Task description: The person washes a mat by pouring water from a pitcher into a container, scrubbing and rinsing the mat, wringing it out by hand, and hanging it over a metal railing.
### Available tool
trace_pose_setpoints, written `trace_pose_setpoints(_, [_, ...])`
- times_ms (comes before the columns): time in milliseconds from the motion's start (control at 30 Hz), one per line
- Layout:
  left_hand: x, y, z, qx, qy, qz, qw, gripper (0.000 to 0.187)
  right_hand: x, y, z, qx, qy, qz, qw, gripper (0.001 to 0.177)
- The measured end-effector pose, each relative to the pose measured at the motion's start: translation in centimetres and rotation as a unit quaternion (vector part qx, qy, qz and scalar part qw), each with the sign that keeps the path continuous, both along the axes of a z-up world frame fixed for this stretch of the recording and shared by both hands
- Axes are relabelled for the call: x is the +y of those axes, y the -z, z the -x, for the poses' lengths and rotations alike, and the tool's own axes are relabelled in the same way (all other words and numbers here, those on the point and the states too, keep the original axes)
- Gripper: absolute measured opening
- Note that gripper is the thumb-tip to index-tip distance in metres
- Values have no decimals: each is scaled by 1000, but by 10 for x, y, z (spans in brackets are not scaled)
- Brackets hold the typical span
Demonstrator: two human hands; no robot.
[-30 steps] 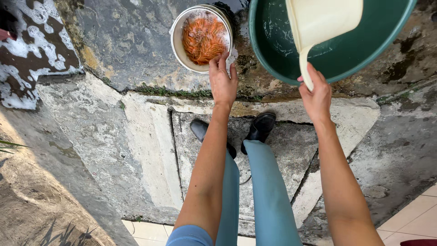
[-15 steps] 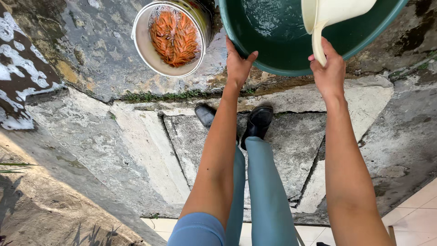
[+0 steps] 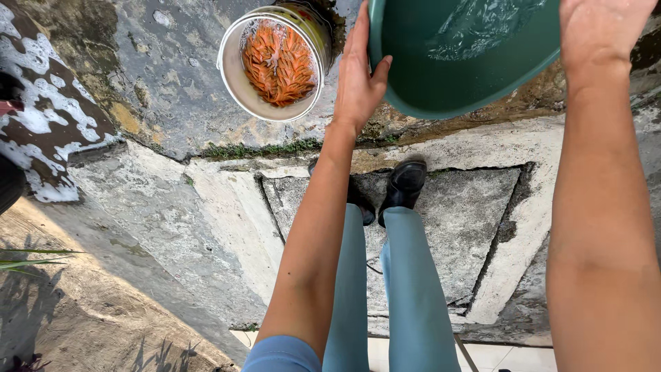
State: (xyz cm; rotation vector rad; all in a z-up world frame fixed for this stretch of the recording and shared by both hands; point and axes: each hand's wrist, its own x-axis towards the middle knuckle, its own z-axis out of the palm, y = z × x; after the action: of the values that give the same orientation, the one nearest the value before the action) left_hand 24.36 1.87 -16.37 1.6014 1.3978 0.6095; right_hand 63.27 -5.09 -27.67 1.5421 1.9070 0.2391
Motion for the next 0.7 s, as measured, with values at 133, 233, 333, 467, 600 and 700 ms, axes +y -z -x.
trace_pose_setpoints(133, [-7,-12,-10,-13,-2,47,999,86,-32,-5,-4,143,182,81,969,31])
trace_pose_setpoints(233, [-9,-11,-16,-24,2,49,998,82,-56,-36,25,498,298,67,812,69])
trace_pose_setpoints(333, [-15,-2,-12,-43,-16,65,997,77,-75,-67,75,581,640,199,462,74])
trace_pose_setpoints(467, [-26,27,2,-48,-47,39,997,76,-85,-90,121,759,609,203,109,84])
trace_pose_setpoints(600, [-40,62,23,-37,-115,154,981,76,-94,-101,148,784,601,155,19,84])
trace_pose_setpoints(700, [-61,82,30,-131,-140,110,975,78,-93,-114,161,784,594,179,-10,80])
